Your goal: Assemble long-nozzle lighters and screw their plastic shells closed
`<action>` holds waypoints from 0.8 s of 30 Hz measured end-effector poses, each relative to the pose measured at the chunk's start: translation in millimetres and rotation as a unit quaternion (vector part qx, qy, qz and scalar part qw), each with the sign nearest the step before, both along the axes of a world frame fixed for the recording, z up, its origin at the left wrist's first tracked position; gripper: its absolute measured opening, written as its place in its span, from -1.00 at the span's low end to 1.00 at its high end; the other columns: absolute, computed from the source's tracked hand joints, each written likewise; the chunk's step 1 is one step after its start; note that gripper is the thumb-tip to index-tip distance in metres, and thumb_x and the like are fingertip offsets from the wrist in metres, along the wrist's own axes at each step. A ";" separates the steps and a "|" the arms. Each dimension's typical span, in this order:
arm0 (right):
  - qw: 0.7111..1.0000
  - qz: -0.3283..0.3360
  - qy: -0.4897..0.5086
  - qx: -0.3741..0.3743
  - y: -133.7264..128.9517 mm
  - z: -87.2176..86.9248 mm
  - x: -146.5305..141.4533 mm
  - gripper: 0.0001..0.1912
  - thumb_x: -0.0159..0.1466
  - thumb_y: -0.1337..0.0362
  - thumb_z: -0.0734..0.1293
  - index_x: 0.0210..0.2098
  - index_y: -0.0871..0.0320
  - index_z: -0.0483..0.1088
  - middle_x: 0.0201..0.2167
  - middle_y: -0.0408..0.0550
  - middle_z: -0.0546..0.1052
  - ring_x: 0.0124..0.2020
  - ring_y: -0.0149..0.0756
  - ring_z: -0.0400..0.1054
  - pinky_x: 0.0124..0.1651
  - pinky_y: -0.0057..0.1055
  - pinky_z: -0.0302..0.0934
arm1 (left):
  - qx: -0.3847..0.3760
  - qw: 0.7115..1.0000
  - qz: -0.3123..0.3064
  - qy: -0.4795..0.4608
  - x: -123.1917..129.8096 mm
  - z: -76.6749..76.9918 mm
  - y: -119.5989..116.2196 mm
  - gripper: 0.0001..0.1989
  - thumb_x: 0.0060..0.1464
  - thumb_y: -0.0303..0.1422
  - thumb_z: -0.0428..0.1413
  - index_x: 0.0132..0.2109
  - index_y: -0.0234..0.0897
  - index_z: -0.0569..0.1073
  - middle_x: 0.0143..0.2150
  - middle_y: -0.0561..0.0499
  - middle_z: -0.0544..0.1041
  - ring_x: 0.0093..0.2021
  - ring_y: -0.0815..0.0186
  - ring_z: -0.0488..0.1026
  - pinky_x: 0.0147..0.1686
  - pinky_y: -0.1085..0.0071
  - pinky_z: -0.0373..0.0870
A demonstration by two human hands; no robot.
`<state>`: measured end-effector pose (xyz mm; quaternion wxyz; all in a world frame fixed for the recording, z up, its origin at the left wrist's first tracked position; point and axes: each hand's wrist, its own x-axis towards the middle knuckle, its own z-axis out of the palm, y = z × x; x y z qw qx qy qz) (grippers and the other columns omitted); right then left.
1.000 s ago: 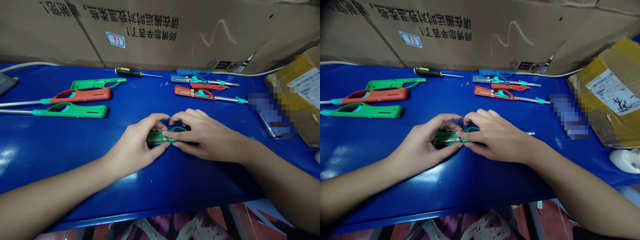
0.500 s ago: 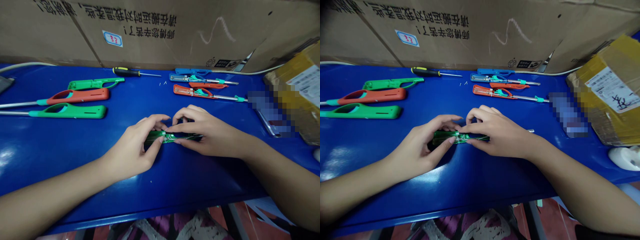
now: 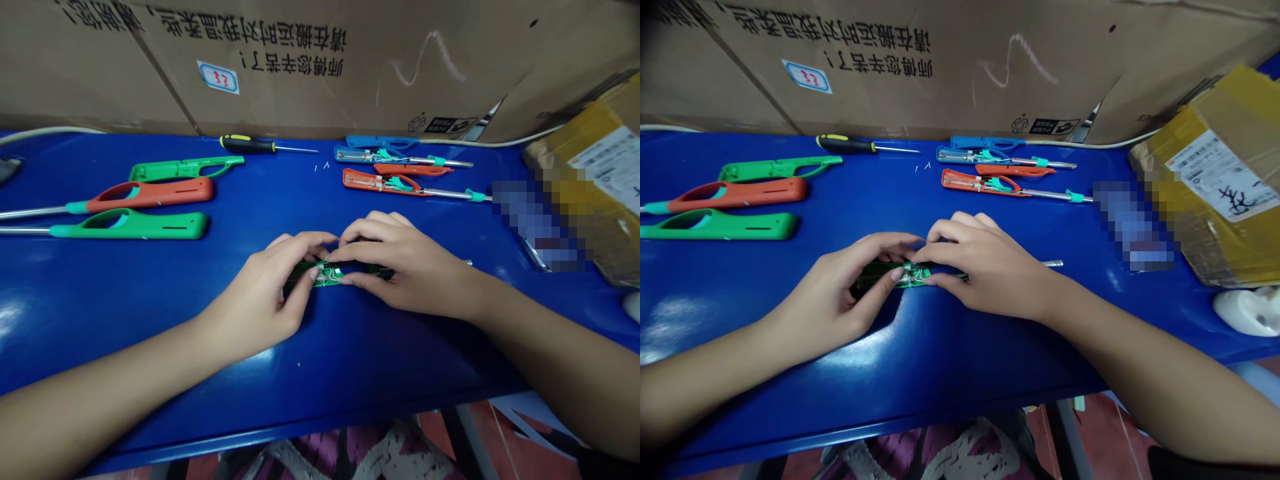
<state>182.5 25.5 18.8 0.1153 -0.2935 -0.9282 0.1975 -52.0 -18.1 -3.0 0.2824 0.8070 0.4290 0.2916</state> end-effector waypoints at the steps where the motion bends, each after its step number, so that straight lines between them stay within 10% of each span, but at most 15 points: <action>1: 1.000 -0.006 0.002 0.005 -1.0 -1.0 -0.9 -0.71 0.39 0.23 0.35 0.09 0.01 0.48 0.01 -0.05 0.51 -0.01 -0.19 0.31 0.03 -0.19 0.08 | 0.002 1.000 0.000 0.001 -0.2 -0.1 -0.1 -0.62 0.26 -0.52 0.04 0.20 -0.24 0.35 0.02 -0.01 0.57 -0.01 0.29 0.53 0.01 0.38 0.42; 24: 0.999 0.012 -0.027 0.022 4.6 13.9 8.0 -0.87 0.36 0.27 0.32 -0.15 0.11 0.50 -0.13 -0.05 0.60 -0.07 -0.18 0.37 0.02 -0.20 0.03 | 0.002 1.000 0.008 0.010 -1.1 1.8 -1.8 -0.65 0.26 -0.52 0.04 0.16 -0.28 0.39 -0.02 -0.05 0.55 -0.02 0.28 0.50 0.01 0.34 0.43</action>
